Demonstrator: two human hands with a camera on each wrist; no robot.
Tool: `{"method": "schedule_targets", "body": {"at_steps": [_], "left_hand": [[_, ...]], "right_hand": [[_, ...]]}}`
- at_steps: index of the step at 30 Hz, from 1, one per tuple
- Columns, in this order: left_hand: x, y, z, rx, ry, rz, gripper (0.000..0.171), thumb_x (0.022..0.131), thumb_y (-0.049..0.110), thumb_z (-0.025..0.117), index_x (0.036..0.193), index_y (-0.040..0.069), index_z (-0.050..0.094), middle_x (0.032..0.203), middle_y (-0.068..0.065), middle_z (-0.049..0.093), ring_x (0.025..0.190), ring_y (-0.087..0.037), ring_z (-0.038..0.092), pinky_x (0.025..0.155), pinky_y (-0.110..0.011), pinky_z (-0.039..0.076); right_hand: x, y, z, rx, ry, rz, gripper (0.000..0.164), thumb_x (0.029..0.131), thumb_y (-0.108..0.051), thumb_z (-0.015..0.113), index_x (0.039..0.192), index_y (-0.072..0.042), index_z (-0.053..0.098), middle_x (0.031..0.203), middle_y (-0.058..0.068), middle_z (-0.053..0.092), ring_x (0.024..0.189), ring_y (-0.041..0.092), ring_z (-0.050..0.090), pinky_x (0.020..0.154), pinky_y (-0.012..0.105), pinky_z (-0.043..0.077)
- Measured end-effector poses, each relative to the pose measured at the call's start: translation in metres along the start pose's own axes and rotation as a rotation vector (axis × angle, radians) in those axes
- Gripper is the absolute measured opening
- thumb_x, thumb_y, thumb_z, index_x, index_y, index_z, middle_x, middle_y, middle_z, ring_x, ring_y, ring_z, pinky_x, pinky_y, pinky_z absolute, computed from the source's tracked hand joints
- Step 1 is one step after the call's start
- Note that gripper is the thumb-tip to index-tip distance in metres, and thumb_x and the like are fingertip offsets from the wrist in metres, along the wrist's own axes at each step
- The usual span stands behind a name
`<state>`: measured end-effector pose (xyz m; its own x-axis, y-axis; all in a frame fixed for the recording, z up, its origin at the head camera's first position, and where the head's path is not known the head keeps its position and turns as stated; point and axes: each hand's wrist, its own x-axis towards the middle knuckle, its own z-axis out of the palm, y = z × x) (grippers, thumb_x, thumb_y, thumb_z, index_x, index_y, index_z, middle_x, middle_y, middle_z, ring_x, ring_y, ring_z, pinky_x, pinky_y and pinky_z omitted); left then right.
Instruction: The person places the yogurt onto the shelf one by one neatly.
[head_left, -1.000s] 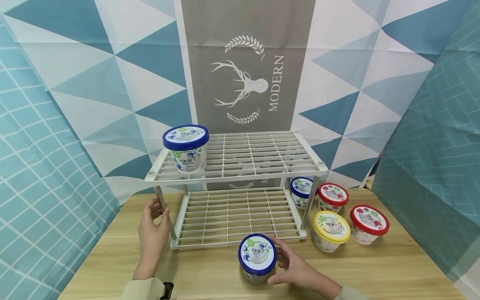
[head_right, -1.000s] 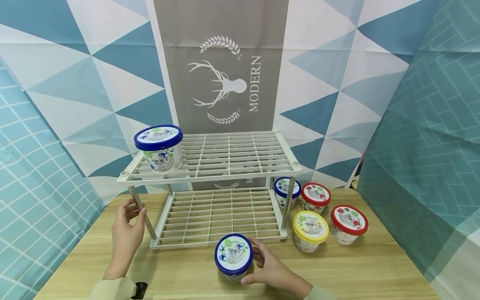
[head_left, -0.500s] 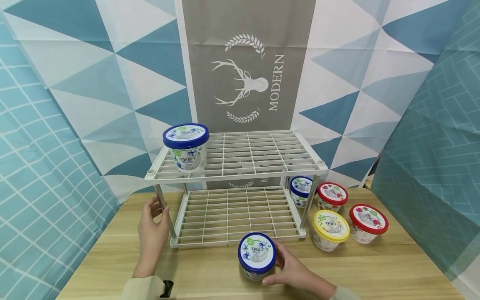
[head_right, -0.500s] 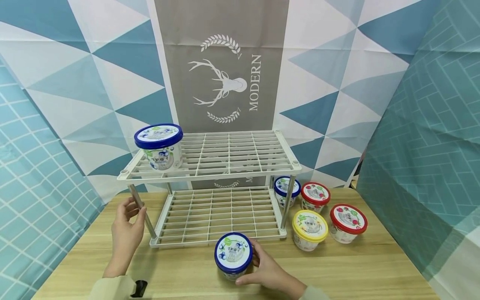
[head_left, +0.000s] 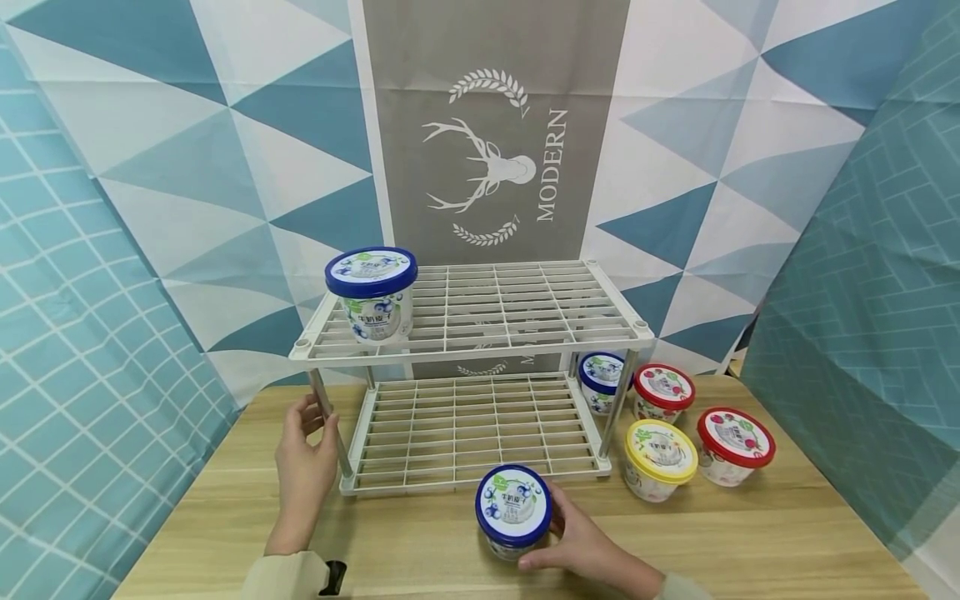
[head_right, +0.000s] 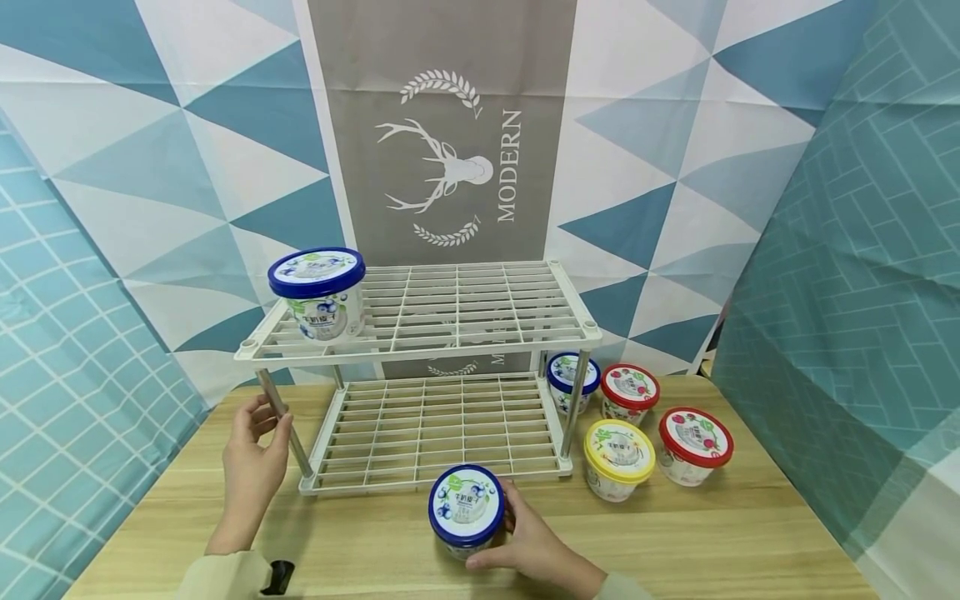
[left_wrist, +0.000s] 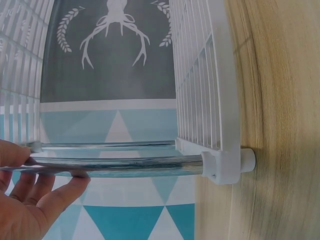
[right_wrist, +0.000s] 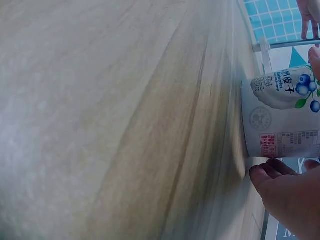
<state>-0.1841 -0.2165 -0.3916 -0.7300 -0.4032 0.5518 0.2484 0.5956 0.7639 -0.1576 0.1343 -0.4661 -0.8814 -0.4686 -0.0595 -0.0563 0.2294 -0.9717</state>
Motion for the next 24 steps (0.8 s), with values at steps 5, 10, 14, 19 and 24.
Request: {"method": "schedule_targets", "body": {"at_steps": [5, 10, 14, 19, 24], "left_hand": [[0.0, 0.0, 0.0, -0.004, -0.006, -0.013, 0.038, 0.09, 0.0, 0.056, 0.126, -0.003, 0.044, 0.112, -0.026, 0.059, 0.099, -0.039, 0.061, 0.066, 0.007, 0.033], [0.0, 0.001, -0.001, -0.003, -0.012, -0.027, 0.038, 0.091, 0.001, 0.056, 0.127, -0.002, 0.044, 0.113, -0.025, 0.059, 0.1, -0.039, 0.06, 0.067, 0.008, 0.032], [-0.001, 0.001, -0.001, 0.004, -0.008, -0.025, 0.038, 0.091, 0.001, 0.056, 0.127, -0.002, 0.044, 0.113, -0.025, 0.059, 0.1, -0.039, 0.06, 0.067, 0.008, 0.032], [0.0, 0.0, 0.0, 0.004, -0.006, -0.025, 0.038, 0.091, 0.001, 0.056, 0.126, -0.002, 0.044, 0.112, -0.025, 0.059, 0.1, -0.039, 0.061, 0.067, 0.008, 0.032], [0.0, 0.0, 0.0, 0.001, -0.007, -0.032, 0.038, 0.091, 0.002, 0.056, 0.127, -0.002, 0.044, 0.112, -0.025, 0.059, 0.101, -0.039, 0.061, 0.067, 0.008, 0.032]], "right_hand": [[0.0, 0.001, 0.002, -0.005, 0.01, -0.002, 0.108, 0.069, -0.016, 0.083, 0.147, 0.004, 0.01, 0.148, 0.029, 0.024, 0.134, 0.048, 0.027, 0.108, 0.054, 0.03], [0.001, 0.001, 0.005, -0.003, 0.022, 0.021, 0.109, 0.069, -0.018, 0.083, 0.148, 0.001, 0.01, 0.149, 0.028, 0.024, 0.135, 0.049, 0.025, 0.107, 0.056, 0.029], [0.002, 0.002, 0.006, 0.014, 0.029, 0.02, 0.109, 0.068, -0.018, 0.084, 0.148, 0.0, 0.011, 0.148, 0.027, 0.026, 0.135, 0.049, 0.025, 0.107, 0.057, 0.028], [0.001, 0.002, 0.009, 0.023, 0.052, 0.008, 0.109, 0.068, -0.018, 0.084, 0.148, -0.001, 0.012, 0.148, 0.026, 0.029, 0.135, 0.048, 0.027, 0.108, 0.058, 0.027], [0.002, 0.001, 0.011, 0.023, 0.068, 0.026, 0.106, 0.069, -0.019, 0.083, 0.148, -0.002, 0.015, 0.146, 0.023, 0.033, 0.134, 0.047, 0.03, 0.107, 0.059, 0.028]]}}
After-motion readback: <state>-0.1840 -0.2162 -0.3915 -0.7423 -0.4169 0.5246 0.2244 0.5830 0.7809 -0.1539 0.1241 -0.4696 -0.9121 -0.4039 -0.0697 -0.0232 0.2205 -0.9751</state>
